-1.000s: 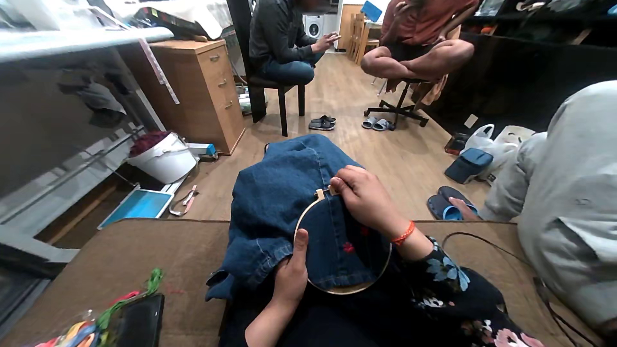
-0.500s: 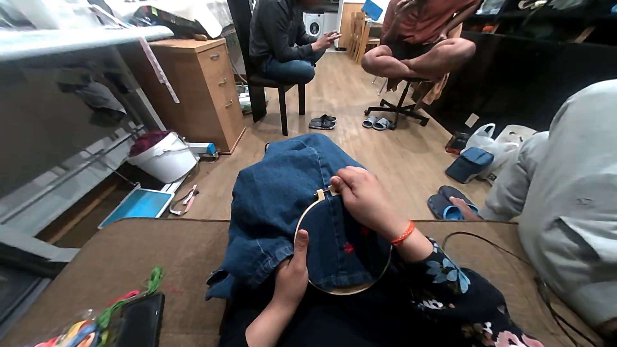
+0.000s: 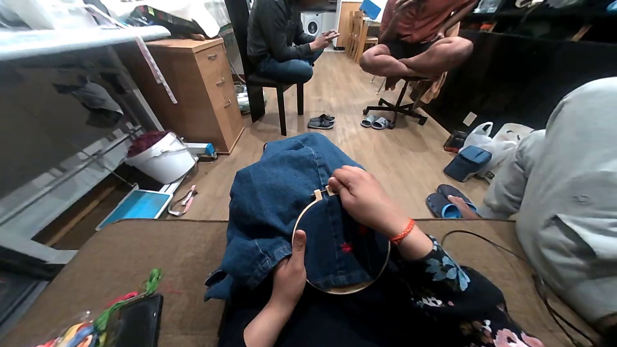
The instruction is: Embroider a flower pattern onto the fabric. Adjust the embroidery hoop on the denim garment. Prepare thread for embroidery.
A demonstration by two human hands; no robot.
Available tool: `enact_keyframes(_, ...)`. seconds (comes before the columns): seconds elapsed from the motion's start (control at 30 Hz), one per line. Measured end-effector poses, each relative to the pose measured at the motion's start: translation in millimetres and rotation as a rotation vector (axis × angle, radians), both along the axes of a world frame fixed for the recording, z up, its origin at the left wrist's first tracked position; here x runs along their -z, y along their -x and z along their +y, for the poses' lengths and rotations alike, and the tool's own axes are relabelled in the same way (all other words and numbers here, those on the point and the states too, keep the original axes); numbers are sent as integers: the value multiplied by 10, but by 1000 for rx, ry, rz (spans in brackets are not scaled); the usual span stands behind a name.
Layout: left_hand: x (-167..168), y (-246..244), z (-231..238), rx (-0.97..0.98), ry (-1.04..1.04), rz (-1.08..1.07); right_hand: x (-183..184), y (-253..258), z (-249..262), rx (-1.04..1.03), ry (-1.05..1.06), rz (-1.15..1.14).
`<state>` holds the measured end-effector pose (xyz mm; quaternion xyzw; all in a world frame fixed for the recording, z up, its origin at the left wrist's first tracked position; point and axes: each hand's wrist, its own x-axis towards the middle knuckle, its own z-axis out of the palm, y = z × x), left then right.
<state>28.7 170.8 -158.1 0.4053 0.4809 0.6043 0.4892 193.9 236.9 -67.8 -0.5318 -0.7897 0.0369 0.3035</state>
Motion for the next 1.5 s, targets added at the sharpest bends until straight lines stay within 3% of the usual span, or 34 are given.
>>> enact_keyframes(0.2,-19,-5,7,8,-2,-64,-44,-135,-6,-101,71,109)
enact_keyframes(0.37,-13,-14,5,2,31,-70,-45,20,-8,24,73,35)
enact_keyframes(0.57,-26,-8,0,23,14,-108,-36,-121,-10,-73,52,99)
enact_keyframes(0.77,-1,-12,2,26,33,-87,-41,4,-5,45,60,17)
enact_keyframes(0.97,-27,-9,-2,23,20,-74,-54,-123,-8,-93,86,101)
enact_keyframes(1.2,-3,-20,14,11,33,-75,-28,41,3,47,44,-39)
enact_keyframes(1.37,-61,47,-4,130,139,-217,-26,-311,-150,51,48,263)
enact_keyframes(1.5,78,239,-120,243,136,-350,260,-785,-529,181,38,387)
